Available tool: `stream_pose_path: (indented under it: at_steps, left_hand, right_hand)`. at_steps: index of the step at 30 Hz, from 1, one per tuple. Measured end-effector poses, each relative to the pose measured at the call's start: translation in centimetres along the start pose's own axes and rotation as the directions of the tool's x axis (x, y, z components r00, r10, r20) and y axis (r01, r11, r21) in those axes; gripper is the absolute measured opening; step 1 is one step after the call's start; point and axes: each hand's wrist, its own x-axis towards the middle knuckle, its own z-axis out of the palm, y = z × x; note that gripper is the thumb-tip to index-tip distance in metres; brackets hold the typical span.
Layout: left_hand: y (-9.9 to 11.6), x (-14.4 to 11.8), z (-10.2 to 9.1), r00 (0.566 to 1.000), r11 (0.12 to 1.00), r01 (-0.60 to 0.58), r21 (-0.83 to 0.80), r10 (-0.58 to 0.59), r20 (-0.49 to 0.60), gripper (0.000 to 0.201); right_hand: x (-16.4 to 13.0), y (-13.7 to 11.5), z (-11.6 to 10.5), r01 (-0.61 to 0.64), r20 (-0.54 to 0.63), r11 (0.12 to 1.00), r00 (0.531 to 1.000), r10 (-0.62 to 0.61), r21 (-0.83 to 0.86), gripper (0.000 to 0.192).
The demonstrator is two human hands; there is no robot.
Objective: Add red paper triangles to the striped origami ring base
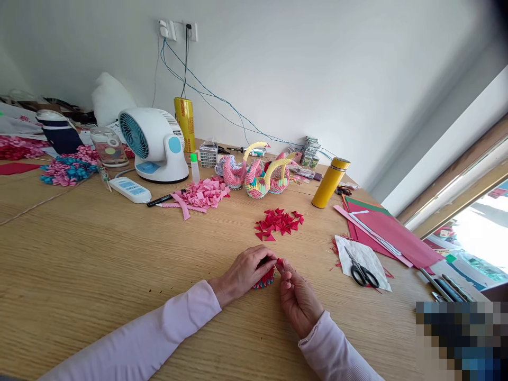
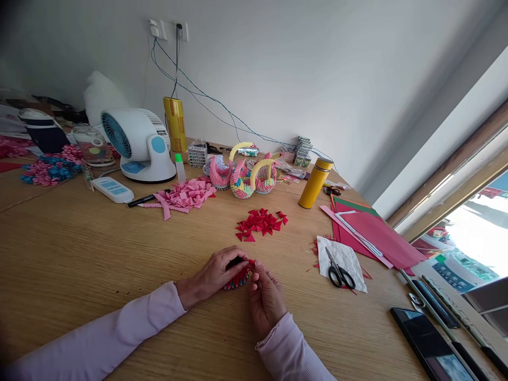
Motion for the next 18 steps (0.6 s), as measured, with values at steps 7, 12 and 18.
stream_pose_path:
  at_steps: [7, 12, 18]
  left_hand:
    - [0.2, 0.2, -0.1, 1.000, 0.999, 0.032, -0.031, -0.031, 0.002, 0.013]
    - [0.2, 0.2, -0.1, 1.000, 1.000, 0.023, -0.012, -0.023, 0.007, 0.007]
    - [0.5, 0.1, -0.1, 1.000, 0.999, 0.004, 0.041, -0.005, 0.027, 0.006]
  right_hand:
    - [0.9, 0.7, -0.9, 0.070, 0.058, 0.997, 0.996, -0.068, -0.025, 0.011]
    - [1.3, 1.0, -1.3, 0.095, 0.083, 0.995, 0.992, -0.092, -0.035, 0.017]
    - [0.5, 0.7, -0.4, 0.003, -0.025, 1.000, 1.000, -0.002, 0.025, 0.014]
